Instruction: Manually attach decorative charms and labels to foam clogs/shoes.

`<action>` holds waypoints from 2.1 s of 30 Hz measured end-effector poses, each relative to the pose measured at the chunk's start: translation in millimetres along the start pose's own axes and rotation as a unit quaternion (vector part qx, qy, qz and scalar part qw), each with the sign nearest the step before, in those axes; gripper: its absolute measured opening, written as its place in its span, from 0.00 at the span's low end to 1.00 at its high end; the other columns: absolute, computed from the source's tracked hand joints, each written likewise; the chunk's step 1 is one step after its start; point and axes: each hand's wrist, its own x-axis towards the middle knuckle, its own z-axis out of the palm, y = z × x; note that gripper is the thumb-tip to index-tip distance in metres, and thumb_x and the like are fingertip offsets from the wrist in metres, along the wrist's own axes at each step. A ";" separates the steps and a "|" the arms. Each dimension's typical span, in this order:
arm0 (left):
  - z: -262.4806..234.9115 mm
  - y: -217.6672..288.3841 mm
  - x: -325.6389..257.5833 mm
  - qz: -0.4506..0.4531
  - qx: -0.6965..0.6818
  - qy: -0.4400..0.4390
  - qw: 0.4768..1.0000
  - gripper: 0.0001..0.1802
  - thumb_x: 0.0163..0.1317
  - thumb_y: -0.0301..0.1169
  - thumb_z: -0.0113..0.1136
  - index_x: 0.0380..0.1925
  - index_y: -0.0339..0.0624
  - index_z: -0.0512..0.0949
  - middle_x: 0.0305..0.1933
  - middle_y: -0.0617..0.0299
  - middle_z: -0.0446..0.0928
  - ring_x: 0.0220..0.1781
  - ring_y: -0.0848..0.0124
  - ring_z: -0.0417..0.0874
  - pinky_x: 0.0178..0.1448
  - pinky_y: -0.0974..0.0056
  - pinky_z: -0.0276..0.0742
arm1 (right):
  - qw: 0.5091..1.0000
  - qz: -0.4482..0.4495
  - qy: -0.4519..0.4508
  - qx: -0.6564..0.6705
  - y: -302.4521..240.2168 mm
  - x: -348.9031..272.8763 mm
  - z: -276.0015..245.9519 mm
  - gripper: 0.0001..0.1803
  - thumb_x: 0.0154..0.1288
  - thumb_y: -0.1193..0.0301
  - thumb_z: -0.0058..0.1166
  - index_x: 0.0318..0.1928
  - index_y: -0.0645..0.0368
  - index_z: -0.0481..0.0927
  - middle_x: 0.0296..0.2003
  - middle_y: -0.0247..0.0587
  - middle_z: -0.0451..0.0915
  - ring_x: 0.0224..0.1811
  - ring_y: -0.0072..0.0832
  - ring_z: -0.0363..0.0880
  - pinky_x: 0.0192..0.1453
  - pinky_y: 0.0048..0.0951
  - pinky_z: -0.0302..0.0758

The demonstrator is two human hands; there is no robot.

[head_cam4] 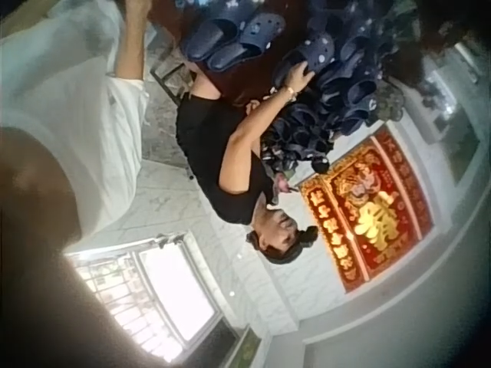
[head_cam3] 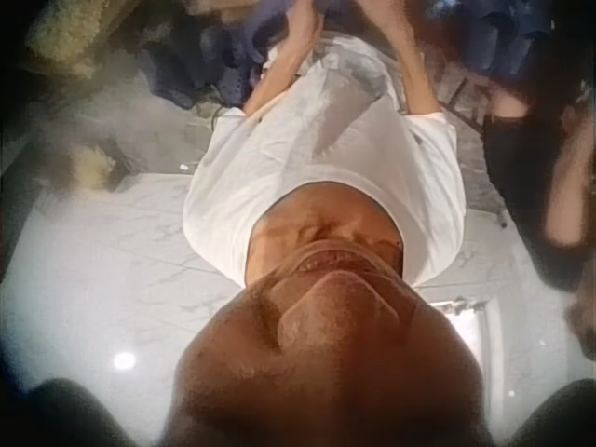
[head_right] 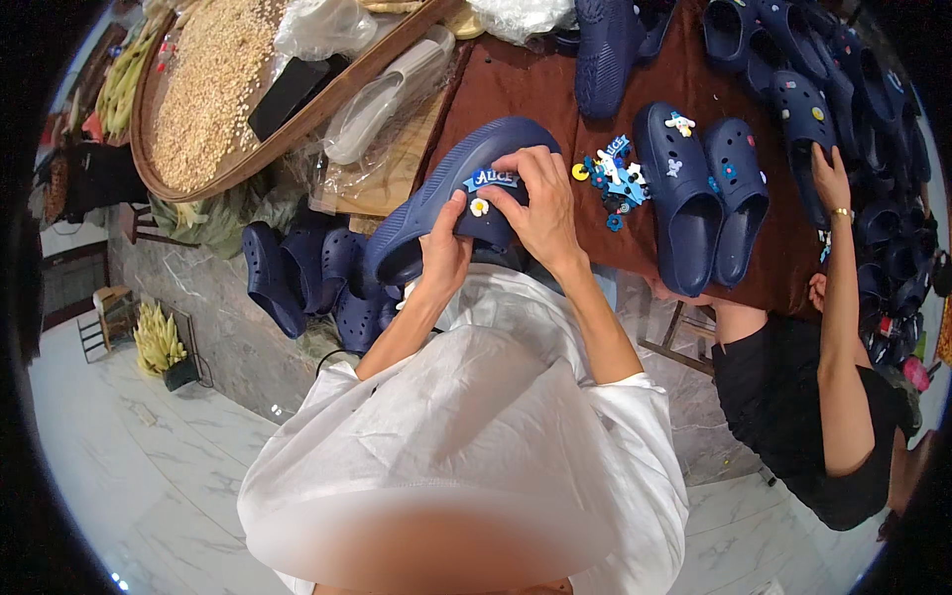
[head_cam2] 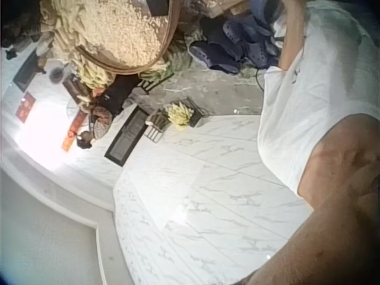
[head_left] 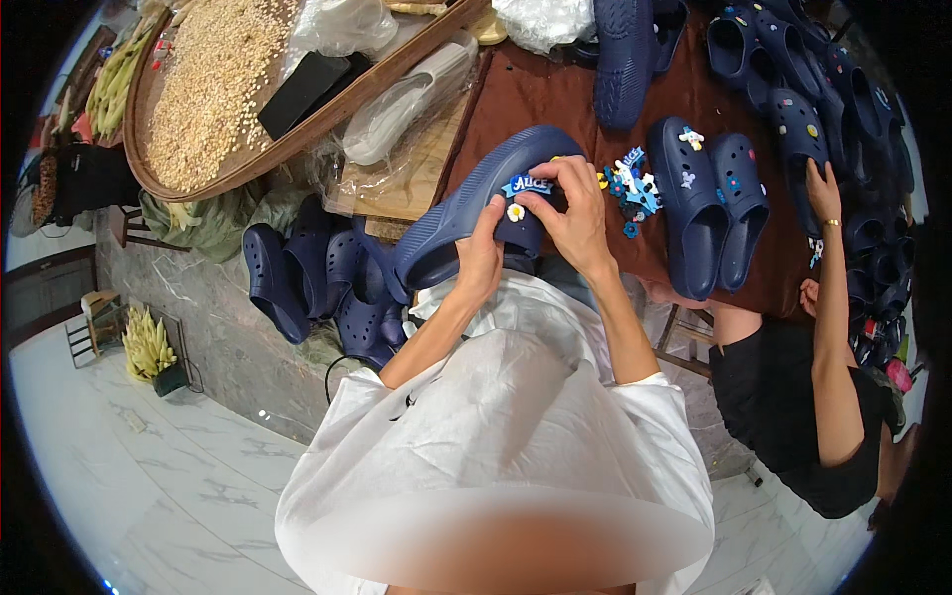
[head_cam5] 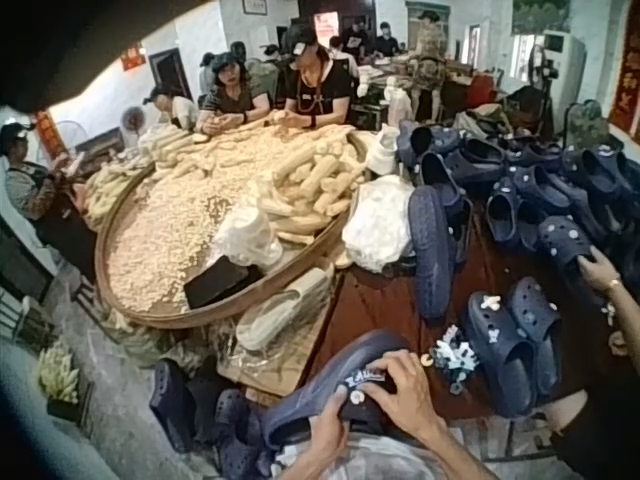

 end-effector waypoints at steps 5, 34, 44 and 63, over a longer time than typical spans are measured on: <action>-0.9 -1.3 -1.8 0.030 0.040 0.002 0.999 0.15 0.69 0.28 0.57 0.54 0.36 0.74 0.53 0.59 0.79 0.55 0.70 0.81 0.60 0.63 0.77 | 1.000 0.010 -0.006 -0.015 -3.7 1.9 2.1 0.15 0.56 0.66 0.69 0.36 0.59 0.76 0.35 0.38 0.75 0.40 0.39 0.71 0.46 0.38 0.69; 9.4 14.1 -20.2 -0.063 0.046 -0.001 0.997 0.20 0.71 0.37 0.60 0.56 0.36 0.73 0.53 0.57 0.79 0.52 0.70 0.81 0.53 0.61 0.82 | 0.989 0.129 -0.005 0.076 -17.7 -22.0 6.3 0.22 0.54 0.62 0.72 0.41 0.62 0.76 0.36 0.42 0.76 0.39 0.35 0.77 0.45 0.34 0.75; 6.2 11.0 -19.7 -0.006 0.134 0.002 0.991 0.17 0.71 0.36 0.59 0.52 0.36 0.75 0.51 0.61 0.79 0.51 0.72 0.80 0.57 0.64 0.75 | 0.996 0.063 -0.047 -0.032 -9.5 -29.3 12.1 0.19 0.64 0.61 0.62 0.33 0.60 0.68 0.33 0.46 0.69 0.34 0.43 0.71 0.37 0.44 0.69; 12.1 -7.5 -26.5 -0.002 0.154 0.006 0.988 0.16 0.71 0.32 0.60 0.54 0.37 0.74 0.54 0.60 0.77 0.54 0.73 0.78 0.61 0.63 0.75 | 0.996 0.021 0.060 -0.068 10.2 -39.7 38.8 0.11 0.68 0.69 0.45 0.30 0.62 0.66 0.27 0.53 0.67 0.30 0.53 0.70 0.35 0.51 0.68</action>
